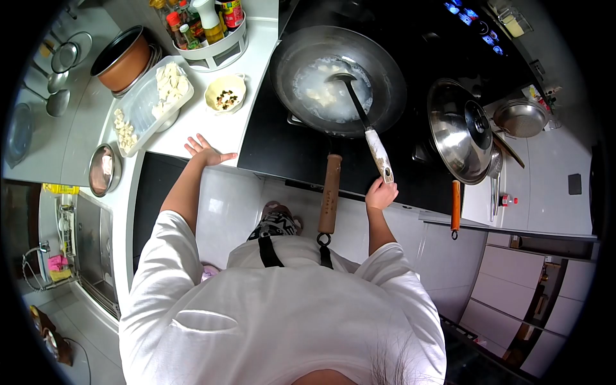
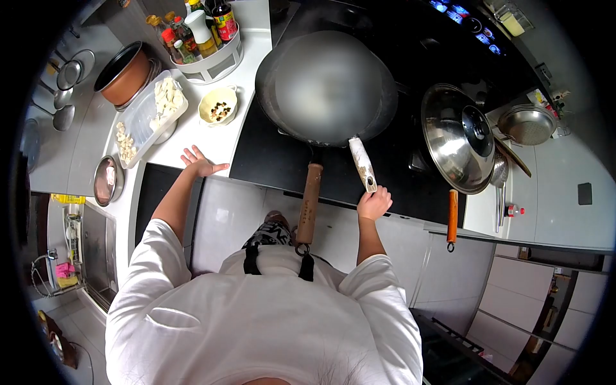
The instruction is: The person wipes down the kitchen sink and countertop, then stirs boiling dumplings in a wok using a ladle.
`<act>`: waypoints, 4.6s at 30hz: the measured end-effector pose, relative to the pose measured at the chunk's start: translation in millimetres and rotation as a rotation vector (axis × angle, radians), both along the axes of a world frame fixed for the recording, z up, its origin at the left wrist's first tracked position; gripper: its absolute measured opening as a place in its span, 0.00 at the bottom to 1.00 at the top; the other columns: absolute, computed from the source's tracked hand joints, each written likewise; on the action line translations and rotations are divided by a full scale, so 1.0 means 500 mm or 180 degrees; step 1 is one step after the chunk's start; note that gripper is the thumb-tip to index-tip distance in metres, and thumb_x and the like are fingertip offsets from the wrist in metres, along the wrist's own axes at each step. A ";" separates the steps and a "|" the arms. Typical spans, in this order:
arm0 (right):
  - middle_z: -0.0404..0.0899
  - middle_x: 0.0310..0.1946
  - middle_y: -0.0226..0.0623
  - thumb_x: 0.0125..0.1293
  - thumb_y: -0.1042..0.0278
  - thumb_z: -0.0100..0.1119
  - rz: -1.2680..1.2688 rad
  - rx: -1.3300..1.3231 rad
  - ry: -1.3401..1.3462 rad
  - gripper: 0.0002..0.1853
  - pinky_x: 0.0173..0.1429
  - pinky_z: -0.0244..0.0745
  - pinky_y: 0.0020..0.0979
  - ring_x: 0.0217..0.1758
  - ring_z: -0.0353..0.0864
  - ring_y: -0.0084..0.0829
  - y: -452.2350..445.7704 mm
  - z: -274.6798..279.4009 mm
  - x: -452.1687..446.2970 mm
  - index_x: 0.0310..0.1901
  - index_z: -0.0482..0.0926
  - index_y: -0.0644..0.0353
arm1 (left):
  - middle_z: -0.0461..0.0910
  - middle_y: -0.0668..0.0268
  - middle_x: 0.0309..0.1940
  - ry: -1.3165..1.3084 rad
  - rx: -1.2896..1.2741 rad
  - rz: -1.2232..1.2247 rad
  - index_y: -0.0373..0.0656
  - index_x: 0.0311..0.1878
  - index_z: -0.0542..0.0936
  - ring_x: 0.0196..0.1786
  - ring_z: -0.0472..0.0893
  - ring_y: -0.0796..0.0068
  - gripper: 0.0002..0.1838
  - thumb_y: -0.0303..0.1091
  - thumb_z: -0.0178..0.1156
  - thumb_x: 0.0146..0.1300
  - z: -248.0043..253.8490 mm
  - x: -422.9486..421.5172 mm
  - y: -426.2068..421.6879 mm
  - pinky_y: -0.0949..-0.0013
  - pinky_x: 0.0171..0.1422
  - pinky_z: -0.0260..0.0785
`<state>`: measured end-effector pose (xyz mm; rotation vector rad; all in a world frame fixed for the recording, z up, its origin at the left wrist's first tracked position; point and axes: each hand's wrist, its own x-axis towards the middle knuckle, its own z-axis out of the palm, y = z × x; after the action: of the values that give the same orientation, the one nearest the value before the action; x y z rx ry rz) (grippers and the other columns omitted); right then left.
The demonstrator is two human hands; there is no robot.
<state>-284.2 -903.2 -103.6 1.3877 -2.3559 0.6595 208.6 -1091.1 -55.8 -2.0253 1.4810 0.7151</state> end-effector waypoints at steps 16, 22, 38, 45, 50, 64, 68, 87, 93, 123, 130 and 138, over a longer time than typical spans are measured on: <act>0.75 0.34 0.41 0.59 0.64 0.54 -0.0034 -0.0026 -0.0126 0.08 0.45 0.64 0.45 0.41 0.73 0.46 0.001 0.006 0.005 0.31 0.75 0.60 | 0.19 0.32 0.73 0.0042 0.0048 -0.0204 0.25 0.70 0.19 0.75 0.17 0.34 0.88 0.91 0.54 0.30 -0.004 0.005 -0.005 0.41 0.77 0.17; 0.74 0.33 0.41 0.60 0.64 0.54 -0.0022 0.0011 -0.0066 0.08 0.45 0.64 0.45 0.41 0.73 0.46 0.001 0.004 0.003 0.31 0.74 0.60 | 0.19 0.30 0.72 0.0059 0.0053 -0.0140 0.27 0.70 0.19 0.74 0.17 0.32 0.89 0.90 0.56 0.29 0.009 0.000 -0.005 0.41 0.77 0.17; 0.74 0.33 0.41 0.60 0.63 0.54 -0.0022 0.0030 -0.0111 0.09 0.44 0.64 0.45 0.41 0.73 0.47 0.001 -0.001 0.002 0.31 0.74 0.60 | 0.18 0.28 0.72 0.0105 -0.0067 -0.0153 0.26 0.70 0.19 0.74 0.17 0.31 0.90 0.91 0.57 0.26 -0.008 0.007 -0.006 0.41 0.76 0.16; 0.74 0.33 0.41 0.59 0.63 0.53 -0.0003 0.0028 -0.0066 0.09 0.44 0.64 0.45 0.41 0.73 0.47 0.002 0.003 0.002 0.31 0.74 0.60 | 0.18 0.27 0.71 0.0114 -0.0082 -0.0035 0.28 0.71 0.20 0.74 0.17 0.28 0.91 0.90 0.58 0.25 -0.001 0.005 -0.004 0.40 0.77 0.18; 0.74 0.33 0.41 0.59 0.63 0.53 0.0008 -0.0036 -0.0076 0.09 0.44 0.64 0.46 0.40 0.73 0.47 0.001 0.001 0.001 0.31 0.74 0.60 | 0.18 0.27 0.71 0.0147 -0.0061 -0.0008 0.28 0.71 0.20 0.74 0.17 0.28 0.91 0.90 0.59 0.25 0.005 0.003 -0.004 0.39 0.77 0.18; 0.73 0.32 0.41 0.59 0.63 0.53 0.0041 -0.0062 -0.0017 0.09 0.43 0.63 0.45 0.40 0.72 0.47 0.002 0.004 0.002 0.30 0.73 0.60 | 0.18 0.28 0.71 0.0127 -0.0092 0.0040 0.28 0.71 0.20 0.74 0.18 0.28 0.91 0.90 0.59 0.25 -0.001 0.006 -0.005 0.39 0.77 0.19; 0.73 0.32 0.41 0.60 0.63 0.53 0.0045 -0.0039 -0.0064 0.09 0.43 0.63 0.45 0.40 0.72 0.46 0.002 0.004 0.003 0.31 0.74 0.60 | 0.18 0.28 0.72 0.0057 -0.0060 -0.0043 0.27 0.71 0.19 0.74 0.17 0.29 0.90 0.90 0.59 0.26 -0.009 0.007 -0.009 0.39 0.76 0.17; 0.73 0.32 0.41 0.60 0.64 0.53 -0.0019 -0.0015 -0.0074 0.08 0.44 0.64 0.45 0.40 0.73 0.47 0.001 0.006 0.004 0.31 0.74 0.60 | 0.19 0.27 0.71 0.0075 -0.0024 -0.0113 0.27 0.70 0.19 0.74 0.16 0.29 0.90 0.90 0.58 0.27 0.002 0.006 -0.010 0.38 0.76 0.16; 0.74 0.32 0.41 0.60 0.63 0.52 -0.0029 0.0010 -0.0089 0.09 0.44 0.64 0.45 0.40 0.73 0.47 0.000 0.005 0.003 0.31 0.75 0.60 | 0.19 0.28 0.72 0.0067 -0.0027 -0.0112 0.27 0.70 0.19 0.74 0.16 0.30 0.90 0.91 0.57 0.26 0.000 0.006 -0.011 0.38 0.76 0.16; 0.73 0.33 0.41 0.57 0.64 0.55 0.0012 -0.0059 -0.0124 0.08 0.44 0.63 0.45 0.41 0.72 0.47 0.001 0.007 0.005 0.30 0.74 0.60 | 0.18 0.33 0.73 0.0082 -0.0031 -0.0014 0.25 0.70 0.19 0.73 0.13 0.32 0.91 0.89 0.60 0.26 -0.004 0.004 -0.014 0.36 0.74 0.12; 0.73 0.32 0.41 0.58 0.64 0.54 0.0072 -0.0116 -0.0109 0.08 0.44 0.63 0.45 0.40 0.72 0.47 0.002 0.009 0.004 0.30 0.73 0.60 | 0.18 0.33 0.73 0.0059 -0.0067 0.0012 0.27 0.70 0.19 0.73 0.13 0.32 0.91 0.88 0.60 0.26 -0.020 0.010 -0.016 0.36 0.74 0.12; 0.73 0.32 0.41 0.57 0.64 0.55 0.0067 -0.0144 -0.0090 0.08 0.44 0.63 0.45 0.40 0.72 0.47 0.001 0.011 0.005 0.30 0.73 0.60 | 0.18 0.34 0.73 0.0085 -0.0027 0.0023 0.27 0.70 0.19 0.73 0.13 0.32 0.90 0.88 0.61 0.27 0.002 0.002 -0.013 0.36 0.74 0.13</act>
<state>-281.4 -902.8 -97.9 1.3943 -2.3361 0.7384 209.5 -1097.4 -54.6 -2.0360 1.4949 0.7427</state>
